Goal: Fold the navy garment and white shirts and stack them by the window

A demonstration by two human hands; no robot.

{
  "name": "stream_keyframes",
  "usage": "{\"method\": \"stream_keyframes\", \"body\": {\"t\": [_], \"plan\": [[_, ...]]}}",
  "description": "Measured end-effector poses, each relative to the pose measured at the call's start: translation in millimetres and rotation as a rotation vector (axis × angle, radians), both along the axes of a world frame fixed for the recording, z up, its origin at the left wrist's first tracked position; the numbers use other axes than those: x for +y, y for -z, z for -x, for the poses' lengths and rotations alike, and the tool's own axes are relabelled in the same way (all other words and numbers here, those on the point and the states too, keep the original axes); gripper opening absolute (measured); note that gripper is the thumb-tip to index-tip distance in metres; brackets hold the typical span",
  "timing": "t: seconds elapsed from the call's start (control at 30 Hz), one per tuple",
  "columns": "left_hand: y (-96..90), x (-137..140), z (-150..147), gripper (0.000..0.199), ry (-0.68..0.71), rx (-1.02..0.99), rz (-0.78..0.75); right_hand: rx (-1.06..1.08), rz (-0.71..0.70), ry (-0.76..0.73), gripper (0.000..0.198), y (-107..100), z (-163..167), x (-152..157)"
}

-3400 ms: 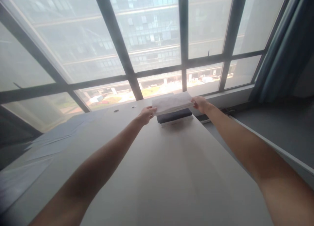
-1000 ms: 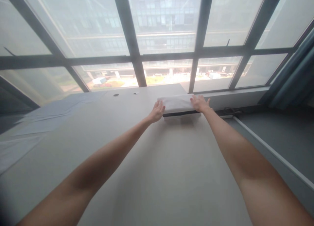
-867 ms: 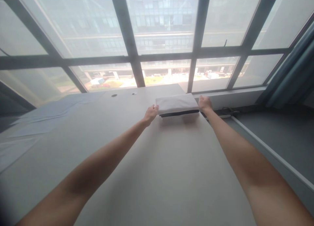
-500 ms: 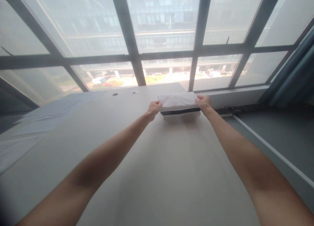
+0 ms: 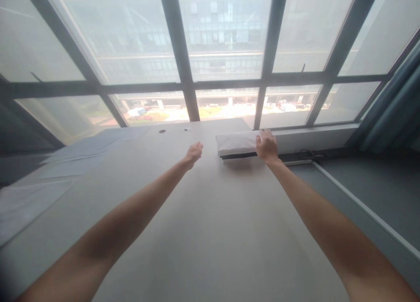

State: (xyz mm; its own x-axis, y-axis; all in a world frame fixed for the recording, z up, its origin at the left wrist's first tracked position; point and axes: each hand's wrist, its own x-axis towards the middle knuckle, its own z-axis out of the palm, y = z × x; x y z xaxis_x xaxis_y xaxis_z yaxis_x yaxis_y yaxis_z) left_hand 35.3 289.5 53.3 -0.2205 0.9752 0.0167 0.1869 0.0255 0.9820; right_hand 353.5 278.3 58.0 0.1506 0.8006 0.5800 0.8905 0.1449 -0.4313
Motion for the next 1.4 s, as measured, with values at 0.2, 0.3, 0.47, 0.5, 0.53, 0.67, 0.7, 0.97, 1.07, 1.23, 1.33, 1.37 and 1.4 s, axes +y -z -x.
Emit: {"method": "stream_keyframes", "body": {"t": [0.2,0.3,0.47,0.5,0.53,0.67,0.7,0.97,1.07,1.23,1.33,1.37,1.4], "plan": [[-7.7,-78,58,0.045,0.120,0.447,-0.055,0.038,0.004,-0.193,0.052,9,75,-76],[0.4,-133,80,0.047,0.219,0.609,-0.062,0.050,0.142,-0.291,0.052,28,120,-124],[20.8,-226,106,0.059,0.364,0.998,-0.019,0.019,0.337,-0.336,0.051,43,174,-186],[25.2,-244,109,0.061,0.386,1.067,0.009,0.018,0.360,-0.329,0.052,45,183,-195],[29.4,-261,111,0.064,0.405,1.111,0.033,0.017,0.381,-0.319,0.052,47,191,-204],[43.3,-314,112,0.068,0.458,1.161,0.059,-0.028,0.482,-0.282,0.054,60,220,-239],[45.6,-322,111,0.068,0.465,1.180,0.043,-0.059,0.499,-0.279,0.056,65,227,-247],[47.8,-337,105,0.064,0.442,1.226,-0.030,-0.234,0.505,-0.270,0.061,76,239,-276],[46.8,-338,104,0.063,0.443,1.217,-0.042,-0.249,0.506,-0.273,0.060,74,236,-275],[46.8,-339,104,0.062,0.443,1.209,-0.034,-0.270,0.502,-0.279,0.058,77,232,-272],[47.6,-339,105,0.063,0.443,1.209,-0.039,-0.271,0.504,-0.292,0.057,81,230,-269],[48.0,-338,105,0.063,0.446,1.210,-0.046,-0.271,0.501,-0.297,0.057,81,229,-268],[48.4,-338,105,0.063,0.450,1.211,-0.051,-0.271,0.497,-0.301,0.056,82,228,-267]]}}
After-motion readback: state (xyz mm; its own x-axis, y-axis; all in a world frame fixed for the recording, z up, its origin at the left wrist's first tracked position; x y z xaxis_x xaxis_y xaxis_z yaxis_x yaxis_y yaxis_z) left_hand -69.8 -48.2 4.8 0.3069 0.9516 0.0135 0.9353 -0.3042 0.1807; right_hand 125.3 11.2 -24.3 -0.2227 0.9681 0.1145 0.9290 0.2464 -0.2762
